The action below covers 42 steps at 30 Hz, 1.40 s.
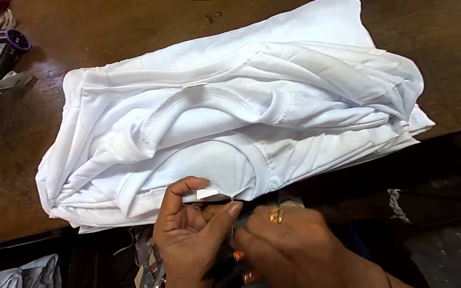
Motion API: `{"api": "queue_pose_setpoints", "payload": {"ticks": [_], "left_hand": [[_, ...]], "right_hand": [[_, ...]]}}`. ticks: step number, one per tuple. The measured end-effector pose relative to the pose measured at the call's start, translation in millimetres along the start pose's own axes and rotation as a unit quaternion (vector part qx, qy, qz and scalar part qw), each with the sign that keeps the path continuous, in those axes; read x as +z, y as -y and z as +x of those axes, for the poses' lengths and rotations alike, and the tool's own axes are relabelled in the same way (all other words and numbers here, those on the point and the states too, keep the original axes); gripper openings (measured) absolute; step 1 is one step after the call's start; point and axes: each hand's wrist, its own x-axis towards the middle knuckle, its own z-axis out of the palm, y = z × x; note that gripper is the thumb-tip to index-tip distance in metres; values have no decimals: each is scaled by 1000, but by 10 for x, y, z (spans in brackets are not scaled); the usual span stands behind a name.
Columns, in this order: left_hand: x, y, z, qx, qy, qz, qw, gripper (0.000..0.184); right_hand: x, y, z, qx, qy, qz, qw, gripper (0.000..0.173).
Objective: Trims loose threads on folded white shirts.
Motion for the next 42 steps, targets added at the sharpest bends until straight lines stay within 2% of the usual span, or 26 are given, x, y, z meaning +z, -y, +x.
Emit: {"api": "queue_pose_setpoints", "payload": {"ticks": [2, 4, 5, 7, 10, 13, 22, 25, 27, 29, 31, 33, 35, 37, 39, 40, 42], "left_hand": [[2, 5, 9, 3, -5, 0, 1000, 52], [0, -38, -8, -14, -17, 1, 1000, 52], [-9, -62, -21, -23, -18, -1, 1000, 51], [-35, -108, -42, -45, -22, -20, 999, 52], [-40, -187, -70, -86, -50, -49, 994, 54], [-28, -246, -91, -112, -64, -81, 988, 56], [-47, -240, -128, -118, -71, -56, 989, 57], [-82, -261, -152, -112, -39, -39, 992, 59], [-137, -304, -191, -107, 23, -11, 994, 64], [-269, -339, -257, -104, 106, 62, 987, 73], [-445, -380, -327, -86, 160, 189, 965, 71], [-671, -467, -363, -25, 180, 313, 932, 43], [-903, -639, -348, 44, 173, 385, 906, 13], [-1043, -849, -319, 59, 161, 403, 899, 17], [-1108, -1026, -260, 32, 193, 425, 884, 25], [-1134, -1093, -213, 33, 227, 461, 857, 31], [-1166, -1187, -123, 80, 285, 552, 779, 29]], "right_hand": [[11, 16, -83, 13, 24, 33, 999, 22], [-34, -20, -147, 86, 21, 21, 996, 45], [-70, -66, -168, 116, 8, -5, 993, 50], [-132, -175, -194, 135, -34, -71, 988, 45], [-154, -256, -194, 113, -65, -131, 983, 40], [-86, -241, -159, 94, -74, -134, 984, 38], [20, -231, -12, 81, -90, -124, 985, 30], [-3, -290, 12, 98, -90, -44, 990, 31], [-74, -332, 3, 127, -103, 69, 984, 32], [-148, -336, -27, 174, -125, 170, 962, 35], [-192, -314, -69, 220, -141, 244, 934, 40], [-198, -275, -115, 234, -128, 295, 917, 42], [-140, -225, -140, 209, -97, 294, 928, 28], [-23, -170, -170, 152, -50, 263, 951, 21], [91, -118, -182, 88, 7, 215, 973, 22], [138, -88, -169, 65, 27, 192, 979, 24], [196, -32, -118, 40, 53, 159, 985, 27]]}}
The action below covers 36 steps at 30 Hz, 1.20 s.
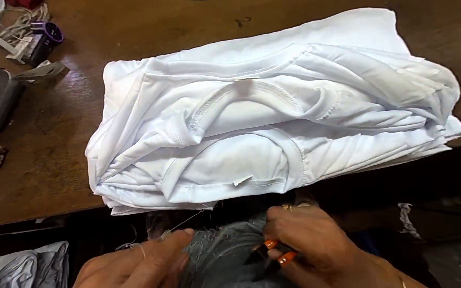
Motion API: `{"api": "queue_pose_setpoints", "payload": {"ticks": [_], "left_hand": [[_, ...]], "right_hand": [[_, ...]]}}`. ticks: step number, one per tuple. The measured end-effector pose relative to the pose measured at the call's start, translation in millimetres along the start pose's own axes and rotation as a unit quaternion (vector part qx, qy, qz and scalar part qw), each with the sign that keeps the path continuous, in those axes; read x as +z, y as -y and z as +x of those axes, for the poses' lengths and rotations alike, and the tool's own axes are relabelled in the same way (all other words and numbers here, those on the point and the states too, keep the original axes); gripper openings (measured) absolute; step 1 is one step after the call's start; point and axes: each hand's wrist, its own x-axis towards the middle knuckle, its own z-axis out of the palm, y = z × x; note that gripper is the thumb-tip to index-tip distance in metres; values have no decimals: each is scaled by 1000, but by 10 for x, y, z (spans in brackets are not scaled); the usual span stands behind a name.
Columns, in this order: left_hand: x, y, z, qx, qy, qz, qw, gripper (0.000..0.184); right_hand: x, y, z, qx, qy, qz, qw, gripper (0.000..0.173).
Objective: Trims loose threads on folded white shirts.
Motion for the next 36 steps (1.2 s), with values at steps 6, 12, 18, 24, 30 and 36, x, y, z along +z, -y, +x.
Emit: {"api": "queue_pose_setpoints", "payload": {"ticks": [6, 12, 18, 24, 30, 36], "left_hand": [[-66, 181, 388, 158, -120, 162, 967, 31], [-115, 482, 731, 237, -83, 93, 963, 29], [-214, 471, 785, 181, -73, 8, 981, 33], [-321, 531, 805, 92, -7, -158, 983, 46], [-356, 567, 749, 50, -4, -250, 967, 52], [-307, 616, 718, 52, -13, -273, 960, 50]], "right_hand": [[57, 32, 193, -12, 1, -26, 1000, 20], [92, 82, 284, -30, 21, -59, 998, 19], [90, 63, 408, -15, -18, -37, 999, 21], [117, 116, 762, 7, -75, 36, 996, 22], [236, 213, 1070, 10, -89, 95, 991, 33], [311, 191, 1292, -35, -102, 72, 992, 7]]}}
